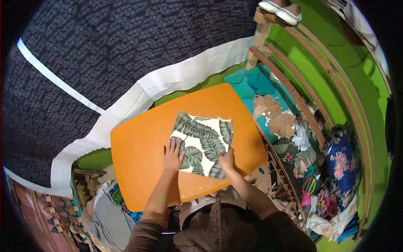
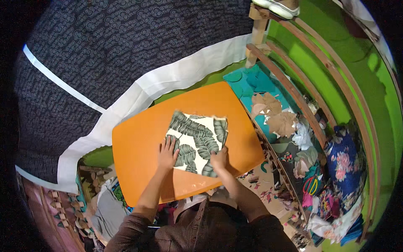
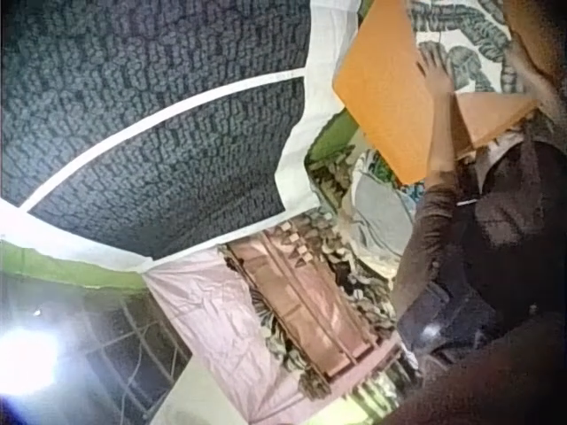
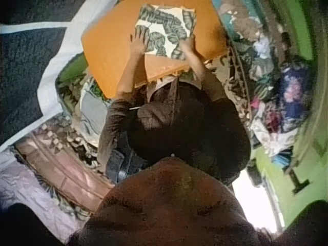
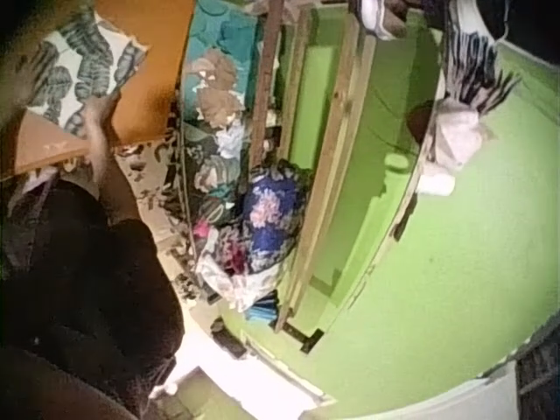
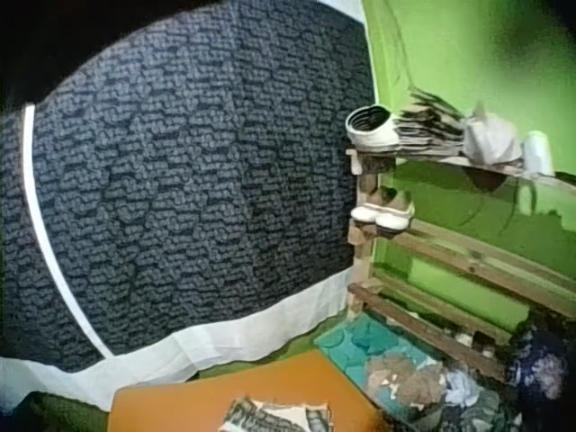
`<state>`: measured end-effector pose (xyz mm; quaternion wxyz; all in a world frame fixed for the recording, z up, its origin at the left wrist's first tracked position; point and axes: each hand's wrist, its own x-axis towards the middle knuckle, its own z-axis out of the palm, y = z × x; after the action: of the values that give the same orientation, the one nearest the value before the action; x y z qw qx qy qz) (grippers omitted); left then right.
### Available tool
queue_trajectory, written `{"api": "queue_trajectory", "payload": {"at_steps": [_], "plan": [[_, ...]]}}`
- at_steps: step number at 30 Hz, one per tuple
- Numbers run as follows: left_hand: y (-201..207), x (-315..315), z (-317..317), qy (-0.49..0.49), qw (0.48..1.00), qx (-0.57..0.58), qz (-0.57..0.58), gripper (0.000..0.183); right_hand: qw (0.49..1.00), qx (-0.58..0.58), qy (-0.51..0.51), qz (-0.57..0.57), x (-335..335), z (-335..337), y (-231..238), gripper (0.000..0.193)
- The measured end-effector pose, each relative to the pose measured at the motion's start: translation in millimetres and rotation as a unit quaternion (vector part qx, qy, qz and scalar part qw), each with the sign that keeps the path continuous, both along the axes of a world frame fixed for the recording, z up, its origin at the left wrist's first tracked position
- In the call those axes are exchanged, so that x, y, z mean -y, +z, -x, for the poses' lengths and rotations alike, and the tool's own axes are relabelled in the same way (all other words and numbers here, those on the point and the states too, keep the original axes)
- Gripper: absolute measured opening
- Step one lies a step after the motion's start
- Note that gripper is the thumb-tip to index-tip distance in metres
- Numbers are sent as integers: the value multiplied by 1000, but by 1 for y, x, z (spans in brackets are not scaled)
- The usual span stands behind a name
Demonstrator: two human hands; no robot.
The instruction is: Folding various pieces of fabric and organizing them on shelves.
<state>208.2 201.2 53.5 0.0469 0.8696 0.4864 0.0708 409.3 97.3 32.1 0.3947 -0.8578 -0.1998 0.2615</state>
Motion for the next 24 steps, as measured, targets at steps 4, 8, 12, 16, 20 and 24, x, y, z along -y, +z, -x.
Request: {"api": "queue_trajectory", "payload": {"at_steps": [4, 8, 12, 16, 20, 24], "plan": [[14, -40, 21, 65, 994, -69, -59, 63, 993, 19, 78, 91, 21, 59, 12, 36], [22, -22, 24, 188, 971, 142, 31, 71, 842, -426, 328, -31, 47, 13, -12, 34], [-3, 21, 44, 298, 905, 249, 173, 73, 963, 221, 156, -7, 7, -10, 30, 49], [-34, 29, 59, 167, 873, 402, 219, 64, 980, 55, 186, -33, -9, -9, 20, 58], [-13, 9, 53, 195, 760, 485, 386, 60, 988, 57, 145, -17, 10, -13, 9, 70], [16, -3, 73, 165, 678, 432, 571, 52, 938, -319, 138, 22, 47, 9, 62, 56]]}}
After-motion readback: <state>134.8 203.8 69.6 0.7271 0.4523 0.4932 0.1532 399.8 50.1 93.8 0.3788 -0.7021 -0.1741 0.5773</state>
